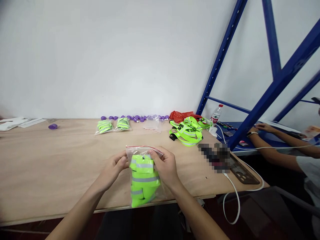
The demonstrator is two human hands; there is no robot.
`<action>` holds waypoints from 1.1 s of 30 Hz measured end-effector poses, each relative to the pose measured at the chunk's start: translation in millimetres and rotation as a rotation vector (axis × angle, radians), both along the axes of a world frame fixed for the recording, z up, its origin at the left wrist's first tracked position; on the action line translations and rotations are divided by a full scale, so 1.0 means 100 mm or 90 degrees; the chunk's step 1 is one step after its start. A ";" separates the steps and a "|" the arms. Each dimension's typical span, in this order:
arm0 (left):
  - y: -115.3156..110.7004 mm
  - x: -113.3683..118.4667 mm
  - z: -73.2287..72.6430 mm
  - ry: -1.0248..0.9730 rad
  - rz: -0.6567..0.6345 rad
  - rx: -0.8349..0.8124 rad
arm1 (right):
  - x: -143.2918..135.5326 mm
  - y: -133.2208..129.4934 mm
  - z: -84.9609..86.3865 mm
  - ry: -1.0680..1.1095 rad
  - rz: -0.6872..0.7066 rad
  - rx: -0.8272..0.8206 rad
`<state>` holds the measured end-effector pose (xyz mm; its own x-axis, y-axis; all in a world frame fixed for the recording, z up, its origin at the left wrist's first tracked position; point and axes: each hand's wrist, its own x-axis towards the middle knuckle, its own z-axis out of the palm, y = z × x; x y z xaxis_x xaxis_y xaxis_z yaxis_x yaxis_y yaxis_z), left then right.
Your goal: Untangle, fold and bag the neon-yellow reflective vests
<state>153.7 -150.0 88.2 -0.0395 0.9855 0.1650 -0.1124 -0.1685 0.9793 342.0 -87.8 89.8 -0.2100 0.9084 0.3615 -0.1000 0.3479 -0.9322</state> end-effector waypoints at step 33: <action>0.91 -0.42 -0.68 -0.158 0.149 -0.142 | -0.42 1.02 -0.75 0.119 0.116 -0.381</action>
